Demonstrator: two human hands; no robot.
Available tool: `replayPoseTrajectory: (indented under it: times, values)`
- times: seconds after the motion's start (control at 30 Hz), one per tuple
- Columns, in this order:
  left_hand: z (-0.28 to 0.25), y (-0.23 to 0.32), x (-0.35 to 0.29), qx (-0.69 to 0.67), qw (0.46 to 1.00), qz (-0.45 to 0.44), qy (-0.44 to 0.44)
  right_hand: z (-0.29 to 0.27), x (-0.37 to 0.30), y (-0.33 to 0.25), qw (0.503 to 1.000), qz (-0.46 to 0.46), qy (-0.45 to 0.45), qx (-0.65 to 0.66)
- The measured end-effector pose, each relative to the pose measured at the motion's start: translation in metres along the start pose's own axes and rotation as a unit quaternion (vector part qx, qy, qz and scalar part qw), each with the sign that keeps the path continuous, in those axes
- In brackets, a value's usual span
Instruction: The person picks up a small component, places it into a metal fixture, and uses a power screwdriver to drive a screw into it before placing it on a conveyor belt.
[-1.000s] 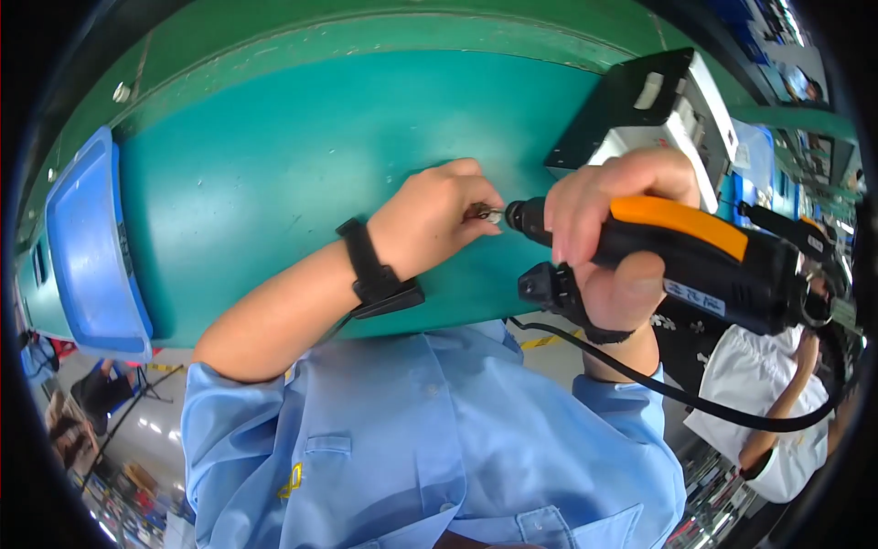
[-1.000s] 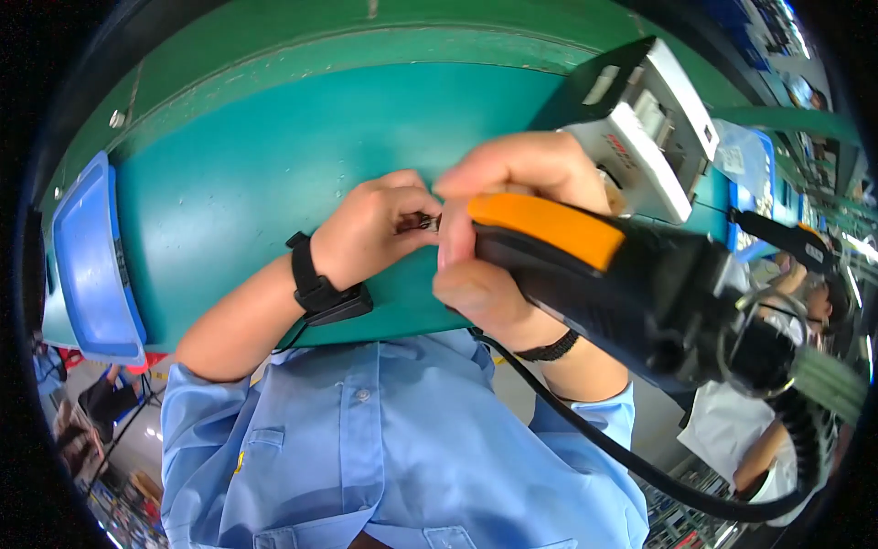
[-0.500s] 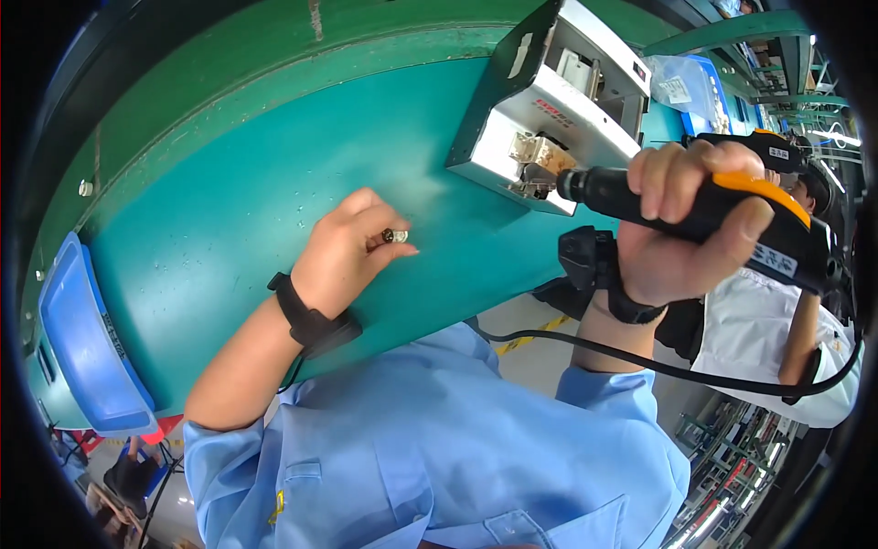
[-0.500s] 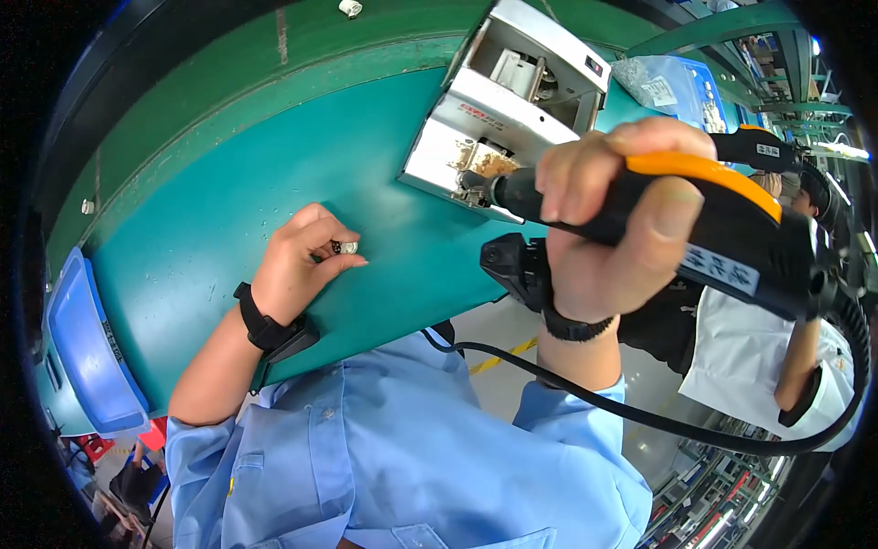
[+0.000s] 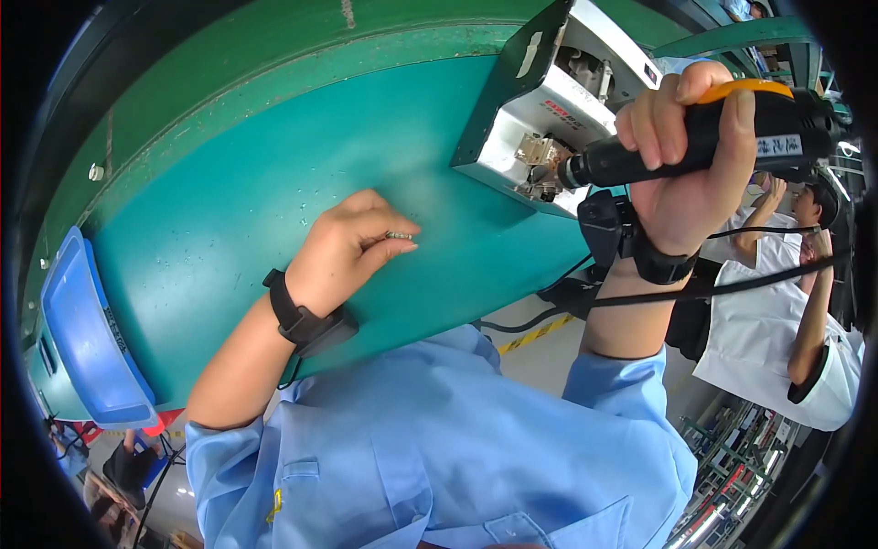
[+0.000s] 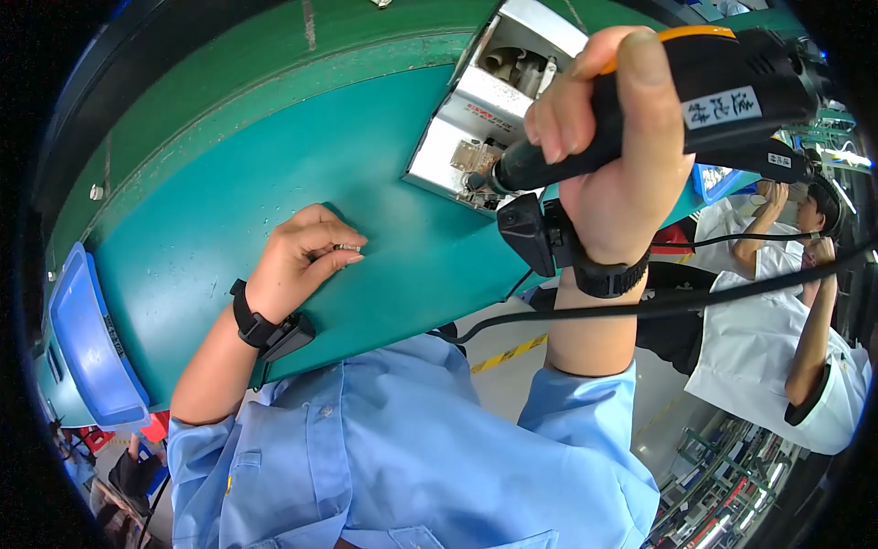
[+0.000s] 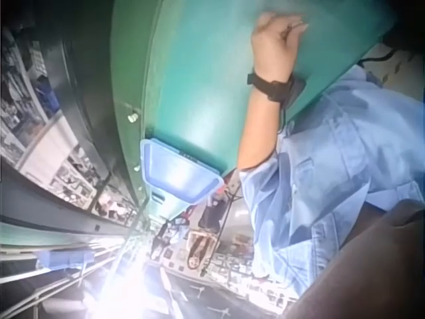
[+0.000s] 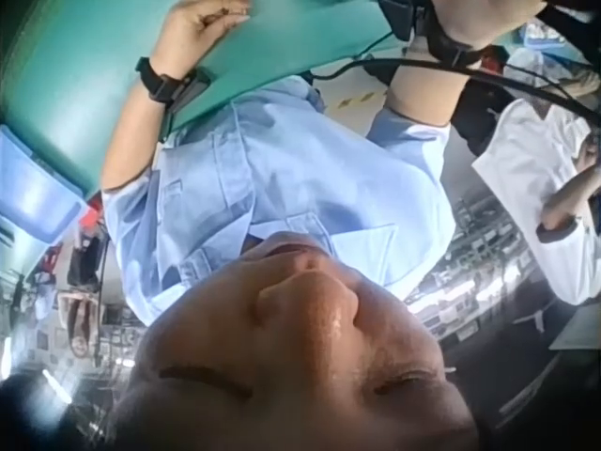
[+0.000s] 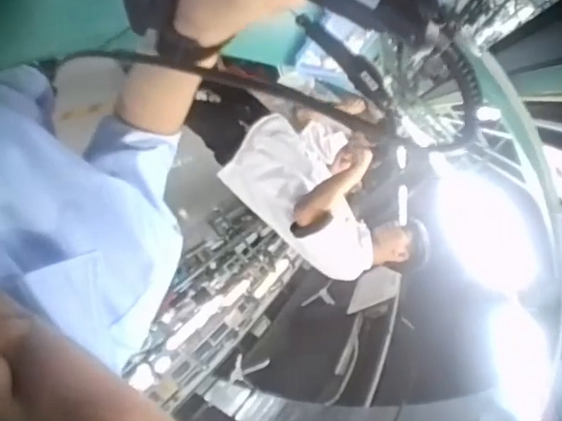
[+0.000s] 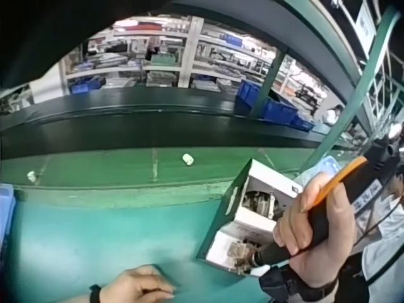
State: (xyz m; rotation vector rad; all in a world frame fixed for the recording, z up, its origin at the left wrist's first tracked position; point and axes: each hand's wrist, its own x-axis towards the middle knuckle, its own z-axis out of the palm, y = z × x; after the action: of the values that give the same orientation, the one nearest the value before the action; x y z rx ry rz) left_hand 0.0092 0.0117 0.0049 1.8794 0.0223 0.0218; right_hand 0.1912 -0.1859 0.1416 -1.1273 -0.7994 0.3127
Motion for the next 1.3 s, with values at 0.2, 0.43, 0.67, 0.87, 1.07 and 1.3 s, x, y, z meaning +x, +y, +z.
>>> replayPoseTrajectory:
  times: [0.2, 0.43, 0.67, 0.87, 1.07, 1.3]
  values:
    - [0.012, -0.007, 0.001, -0.046, 0.998, 0.027, 0.042, 0.023, -0.015, 0.009, 0.986, 0.036, 0.121, 0.11]
    - [0.011, -0.004, 0.005, -0.031, 0.999, 0.031, 0.03, 0.077, -0.044, 0.024, 0.998, 0.004, 0.033, 0.057]
    - [0.012, -0.011, -0.001, -0.022, 0.998, 0.054, 0.03, 0.1, -0.049, 0.038, 0.999, 0.039, 0.017, -0.032]
    - [0.012, -0.011, 0.0, -0.025, 0.997, 0.062, 0.041, 0.107, -0.052, 0.044, 0.999, 0.051, 0.017, -0.009]
    - [0.009, -0.007, 0.001, -0.012, 0.998, 0.049, 0.043, 0.105, -0.045, 0.053, 0.997, 0.019, -0.048, -0.06]
    - [-0.026, -0.005, 0.017, 0.117, 0.991, 0.038, 0.058, 0.089, -0.046, 0.031, 0.975, -0.182, 0.042, 0.121]
